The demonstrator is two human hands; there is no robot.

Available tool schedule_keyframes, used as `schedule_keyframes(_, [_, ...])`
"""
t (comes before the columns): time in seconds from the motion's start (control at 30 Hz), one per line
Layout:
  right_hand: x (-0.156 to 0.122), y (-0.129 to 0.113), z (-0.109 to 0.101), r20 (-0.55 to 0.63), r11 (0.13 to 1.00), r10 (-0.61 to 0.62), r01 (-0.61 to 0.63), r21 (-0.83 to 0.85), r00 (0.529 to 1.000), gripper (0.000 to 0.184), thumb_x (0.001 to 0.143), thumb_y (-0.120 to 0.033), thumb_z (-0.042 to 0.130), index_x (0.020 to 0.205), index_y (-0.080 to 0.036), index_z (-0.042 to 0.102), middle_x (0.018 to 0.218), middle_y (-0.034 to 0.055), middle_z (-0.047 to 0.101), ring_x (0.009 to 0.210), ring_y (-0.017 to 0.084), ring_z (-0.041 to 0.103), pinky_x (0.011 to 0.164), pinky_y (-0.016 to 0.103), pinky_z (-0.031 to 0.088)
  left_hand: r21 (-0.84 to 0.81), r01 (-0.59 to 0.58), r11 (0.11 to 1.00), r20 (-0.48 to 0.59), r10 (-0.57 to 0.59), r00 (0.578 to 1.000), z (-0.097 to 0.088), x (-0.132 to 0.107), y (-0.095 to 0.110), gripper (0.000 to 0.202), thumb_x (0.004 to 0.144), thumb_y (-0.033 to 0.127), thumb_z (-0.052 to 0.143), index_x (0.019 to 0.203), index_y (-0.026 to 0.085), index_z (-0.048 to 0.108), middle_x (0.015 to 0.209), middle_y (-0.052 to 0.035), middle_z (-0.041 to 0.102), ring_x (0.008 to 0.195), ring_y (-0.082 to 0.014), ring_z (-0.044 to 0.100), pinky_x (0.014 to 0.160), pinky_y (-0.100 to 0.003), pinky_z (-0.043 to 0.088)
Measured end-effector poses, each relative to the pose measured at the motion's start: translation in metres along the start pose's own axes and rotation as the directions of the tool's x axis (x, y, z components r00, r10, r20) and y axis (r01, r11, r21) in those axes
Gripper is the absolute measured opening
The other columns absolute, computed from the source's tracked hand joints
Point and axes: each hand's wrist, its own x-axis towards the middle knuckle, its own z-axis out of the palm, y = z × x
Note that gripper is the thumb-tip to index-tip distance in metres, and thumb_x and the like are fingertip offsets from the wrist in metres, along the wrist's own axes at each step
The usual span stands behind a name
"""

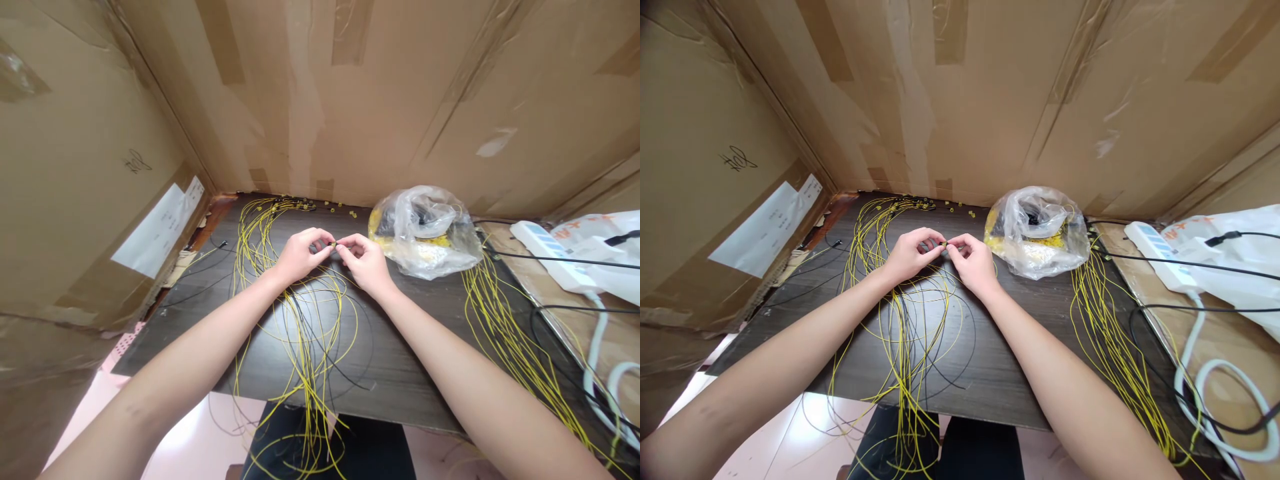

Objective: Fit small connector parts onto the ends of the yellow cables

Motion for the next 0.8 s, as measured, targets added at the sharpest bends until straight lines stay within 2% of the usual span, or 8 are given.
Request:
schedule_keyframes(0.17, [0.0003,0.0000,-0.0010,0.010,0.999,0.014,-0.014,0.031,1.000,0.028,0.082,-0.045,0.069,0.089,-0.019,0.071,0.076,0.0044,0.071,0.060,0.016,0.059,0.058,0.030,0.049,0.011,-0.027,1.000,0.007,0.027,1.000,-0.0003,-0.0008,-0.0010,0.008,0.091,0.020,0.069,0.099,0.018,0.073,0.090,-0.0021,0.071,0.071,-0.0119,0.063,0.068,-0.023,0.053])
schedule_keyframes(0.53, [0.0005,0.0008,-0.0009,-0.001,0.999,-0.003,0.004,0.037,1.000,0.026,0.081,-0.043,0.071,0.093,-0.020,0.072,0.090,0.0077,0.076,0.063,0.017,0.061,0.060,0.032,0.052,-0.009,-0.001,1.000,-0.015,0.001,1.000,-0.0003,0.0000,-0.0010,0.008,0.093,0.023,0.068,0.100,0.019,0.071,0.090,-0.0021,0.071,0.073,-0.0126,0.063,0.069,-0.024,0.054])
schedule_keyframes(0.8, [0.0007,0.0007,-0.0008,0.007,1.000,0.003,-0.003,0.012,1.000,0.026,0.083,-0.044,0.068,0.092,-0.020,0.071,0.085,0.0070,0.074,0.063,0.017,0.062,0.059,0.031,0.051,0.009,0.005,1.000,0.014,-0.006,1.000,-0.0011,-0.0002,0.0009,0.008,0.093,0.022,0.068,0.100,0.019,0.071,0.091,-0.0021,0.070,0.073,-0.0123,0.063,0.069,-0.024,0.054])
